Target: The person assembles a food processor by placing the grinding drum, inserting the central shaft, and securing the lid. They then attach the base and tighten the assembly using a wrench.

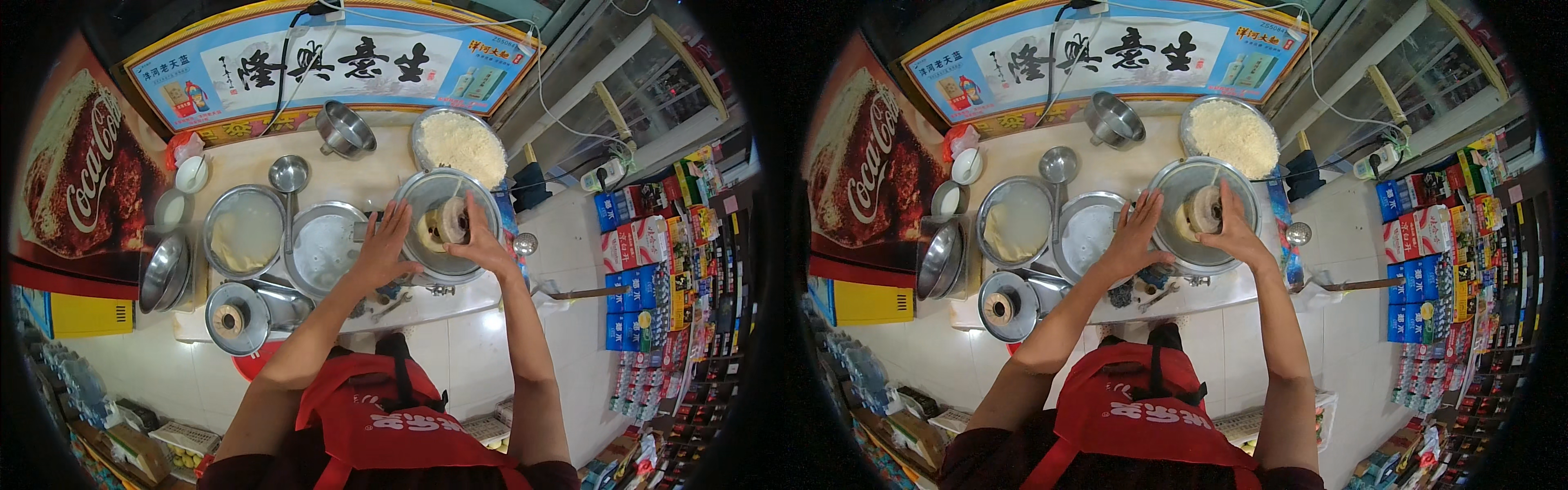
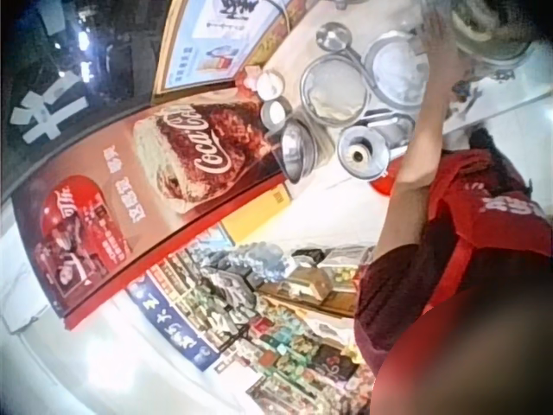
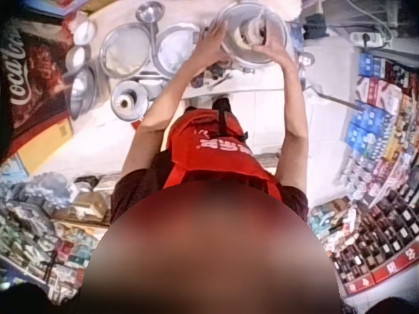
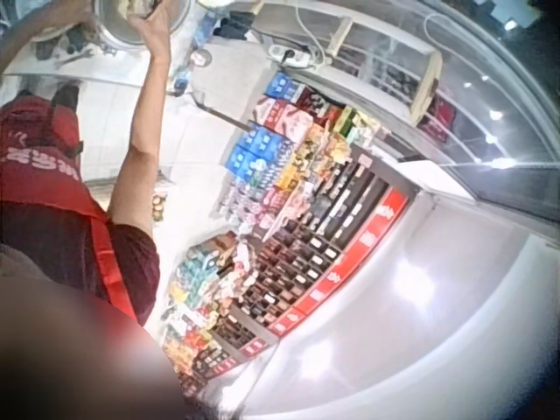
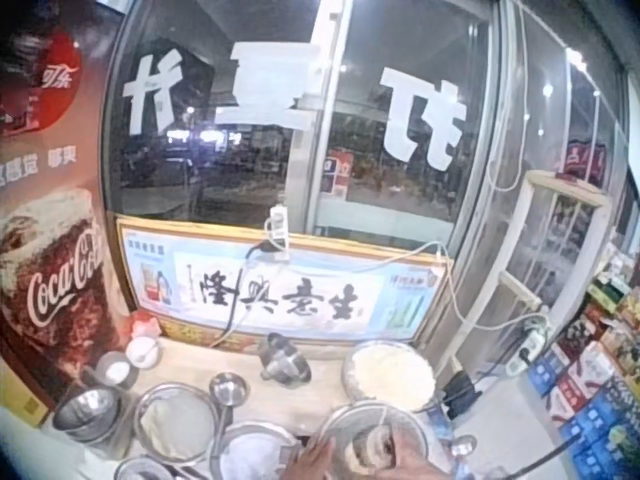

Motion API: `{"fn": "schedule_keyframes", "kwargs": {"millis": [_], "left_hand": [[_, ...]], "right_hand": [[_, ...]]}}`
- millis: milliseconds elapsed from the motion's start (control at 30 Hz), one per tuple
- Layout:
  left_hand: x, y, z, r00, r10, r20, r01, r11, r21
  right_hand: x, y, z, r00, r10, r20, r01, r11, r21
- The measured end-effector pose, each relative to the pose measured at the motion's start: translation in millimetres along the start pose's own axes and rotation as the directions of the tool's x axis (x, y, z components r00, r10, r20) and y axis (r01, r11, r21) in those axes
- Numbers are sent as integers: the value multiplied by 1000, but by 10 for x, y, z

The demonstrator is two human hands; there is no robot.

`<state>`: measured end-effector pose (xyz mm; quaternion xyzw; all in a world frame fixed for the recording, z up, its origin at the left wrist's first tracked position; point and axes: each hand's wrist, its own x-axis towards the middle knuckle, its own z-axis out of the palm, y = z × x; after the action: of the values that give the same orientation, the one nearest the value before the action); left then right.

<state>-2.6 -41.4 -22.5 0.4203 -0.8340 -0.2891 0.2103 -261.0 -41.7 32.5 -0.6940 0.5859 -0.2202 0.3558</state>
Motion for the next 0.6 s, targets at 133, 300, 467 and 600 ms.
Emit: {"fn": "schedule_keyframes", "kwargs": {"millis": [133, 300, 467, 600], "left_hand": [[12, -4, -40, 999, -7, 32, 7, 1000, 5], [9, 0, -37, 1000, 12, 12, -12, 1000, 20], [11, 59, -95, 1000, 5, 24, -6, 999, 34], [76, 203, -166, 997, 18, 79, -29, 989, 143]], "right_hand": [[138, 7, 126, 997, -57, 45, 63, 988, -139], [101, 147, 258, 996, -92, -16, 87, 973, -216], [-33, 289, 222, 998, -41, 55, 61, 894, -444], [-172, 300, 332, 993, -56, 104, 111, 736, -667]]}}
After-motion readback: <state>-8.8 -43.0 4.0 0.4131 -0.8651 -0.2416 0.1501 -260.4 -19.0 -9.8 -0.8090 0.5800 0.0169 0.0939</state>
